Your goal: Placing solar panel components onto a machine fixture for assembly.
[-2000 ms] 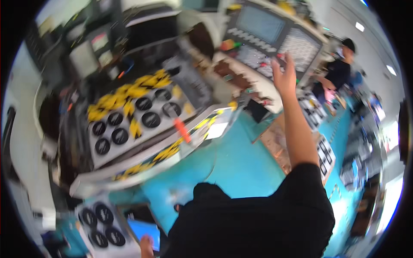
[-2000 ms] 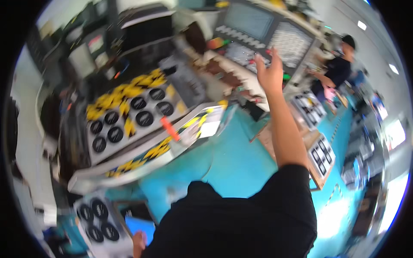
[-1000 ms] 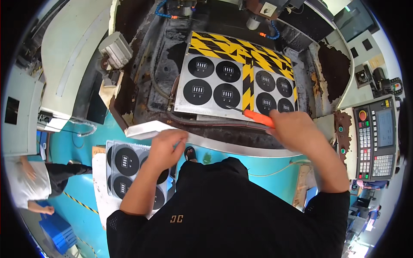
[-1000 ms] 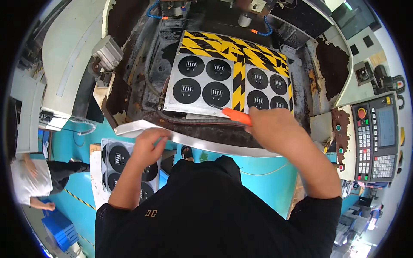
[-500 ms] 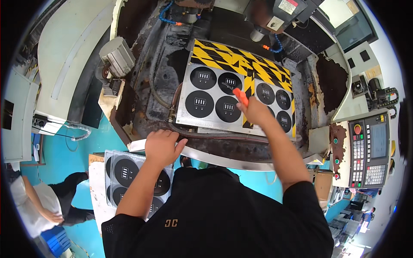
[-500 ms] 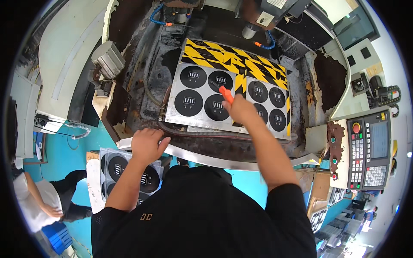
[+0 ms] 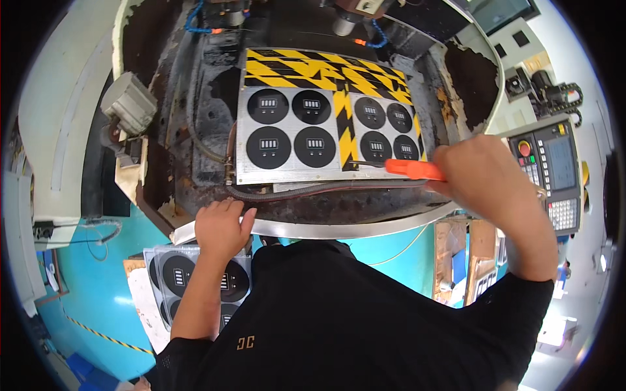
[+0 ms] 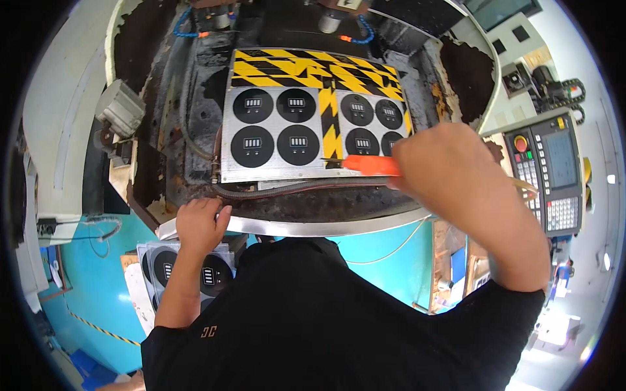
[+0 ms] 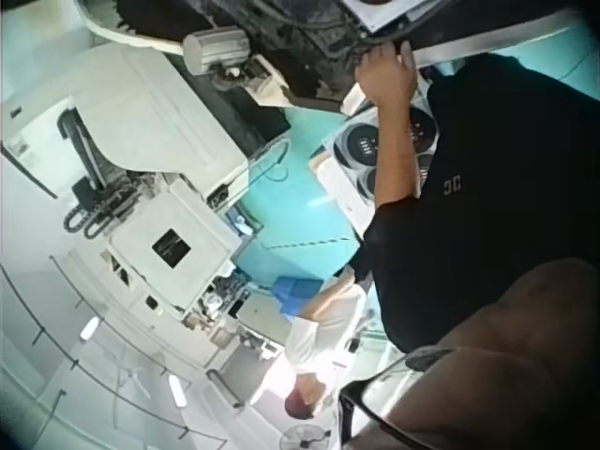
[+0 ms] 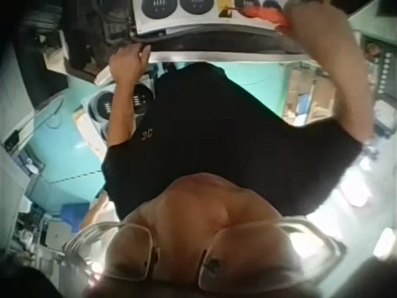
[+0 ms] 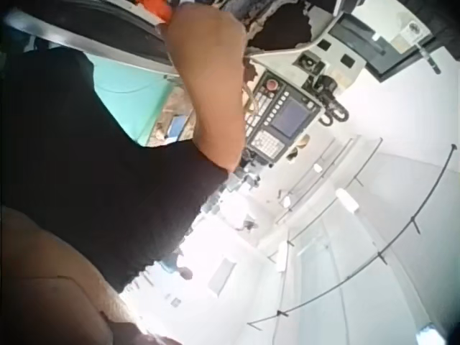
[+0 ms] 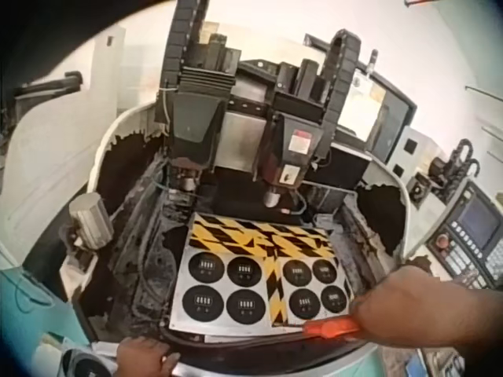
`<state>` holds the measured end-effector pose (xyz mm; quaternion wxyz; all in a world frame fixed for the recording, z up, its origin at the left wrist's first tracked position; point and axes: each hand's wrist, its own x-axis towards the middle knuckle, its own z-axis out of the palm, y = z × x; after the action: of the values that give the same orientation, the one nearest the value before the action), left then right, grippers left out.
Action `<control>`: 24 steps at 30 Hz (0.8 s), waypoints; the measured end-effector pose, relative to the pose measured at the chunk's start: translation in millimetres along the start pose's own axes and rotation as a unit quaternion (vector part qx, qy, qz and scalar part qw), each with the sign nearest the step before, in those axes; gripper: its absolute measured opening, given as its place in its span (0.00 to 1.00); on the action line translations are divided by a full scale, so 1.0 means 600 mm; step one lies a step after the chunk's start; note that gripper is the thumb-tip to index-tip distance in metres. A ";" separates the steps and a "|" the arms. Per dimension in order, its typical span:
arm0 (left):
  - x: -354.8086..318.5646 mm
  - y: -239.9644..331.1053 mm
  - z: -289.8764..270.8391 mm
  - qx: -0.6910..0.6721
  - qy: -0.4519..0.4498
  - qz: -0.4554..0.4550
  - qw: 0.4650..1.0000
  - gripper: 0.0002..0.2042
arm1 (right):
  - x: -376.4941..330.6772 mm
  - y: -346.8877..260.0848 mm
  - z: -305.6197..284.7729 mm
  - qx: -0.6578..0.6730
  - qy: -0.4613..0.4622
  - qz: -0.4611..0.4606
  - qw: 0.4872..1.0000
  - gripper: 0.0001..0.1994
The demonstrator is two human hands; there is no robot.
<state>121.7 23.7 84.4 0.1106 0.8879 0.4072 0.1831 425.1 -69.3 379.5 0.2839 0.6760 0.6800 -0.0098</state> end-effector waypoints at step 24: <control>0.037 0.063 0.030 0.019 -0.065 0.002 0.998 0.08 | 0.043 0.215 0.506 0.322 -0.077 0.385 0.862 0.26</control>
<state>168.4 15.8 86.1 0.1202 0.9005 0.4011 0.1174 659.5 -155.4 162.6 0.0831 0.9348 0.3005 -0.1701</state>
